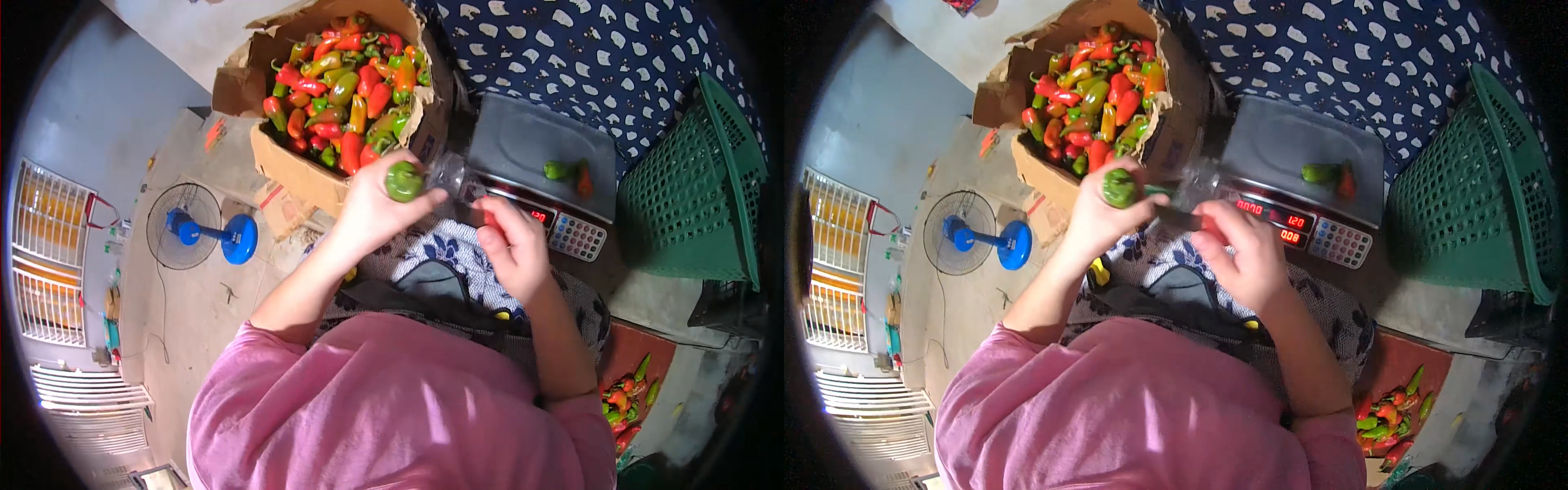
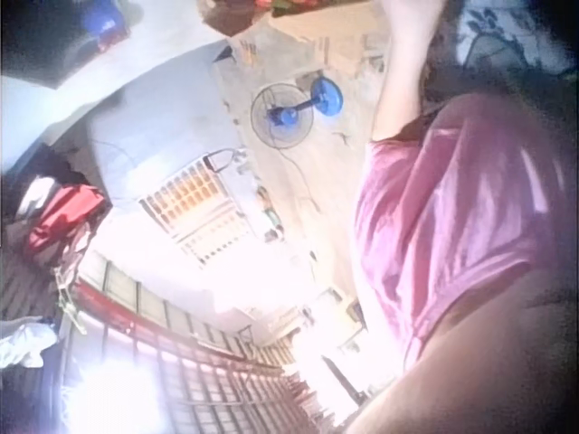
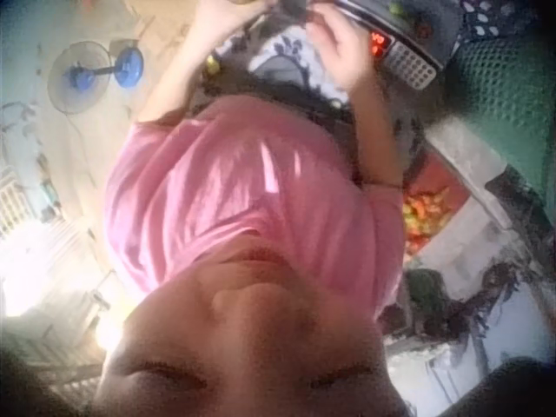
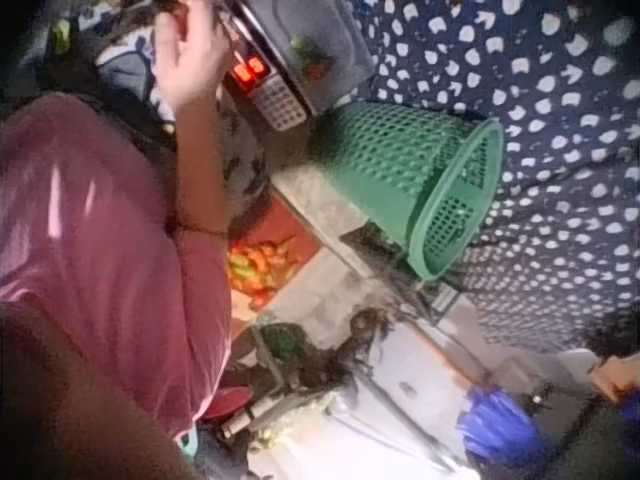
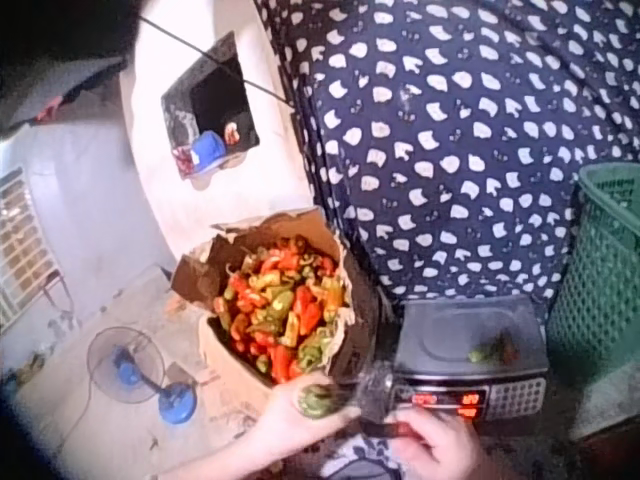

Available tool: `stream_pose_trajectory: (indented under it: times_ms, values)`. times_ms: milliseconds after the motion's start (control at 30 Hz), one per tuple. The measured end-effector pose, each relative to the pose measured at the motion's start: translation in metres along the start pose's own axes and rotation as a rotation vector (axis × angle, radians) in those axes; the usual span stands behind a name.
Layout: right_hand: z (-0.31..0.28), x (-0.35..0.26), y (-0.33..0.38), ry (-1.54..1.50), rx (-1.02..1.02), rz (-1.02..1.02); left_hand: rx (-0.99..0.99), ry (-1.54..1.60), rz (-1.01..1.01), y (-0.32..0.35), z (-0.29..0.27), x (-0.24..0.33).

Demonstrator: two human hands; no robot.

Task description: The person weighs peppers on a digital scale, places them into a plastic bag, and uses a knife to trim the stems.

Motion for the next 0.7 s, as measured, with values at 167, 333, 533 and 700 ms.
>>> stream_pose_trajectory:
  times_ms: [167,333,533,700]
  values:
    - [0.012,-0.033,0.003,0.189,-0.018,-0.185,-0.155,-0.211,0.001,0.011,0.026,0.003]
    - [0.008,-0.031,0.006,0.245,-0.020,-0.158,-0.159,-0.377,0.131,0.018,0.040,0.018]
    - [0.003,-0.027,0.002,0.347,0.008,-0.215,-0.108,-0.398,0.226,0.022,0.035,0.028]
    - [-0.170,0.259,0.064,-0.190,0.688,0.695,-0.172,-0.248,0.323,0.035,0.047,0.051]
Point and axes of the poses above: each hand's wrist, its own y-axis away from the middle knuckle, its own z-axis out of the palm, x = y × z, the point moved 10 cm from there along -y, towards the middle knuckle, and after that the axes turned 5 degrees about y, right-handed, at the moved point
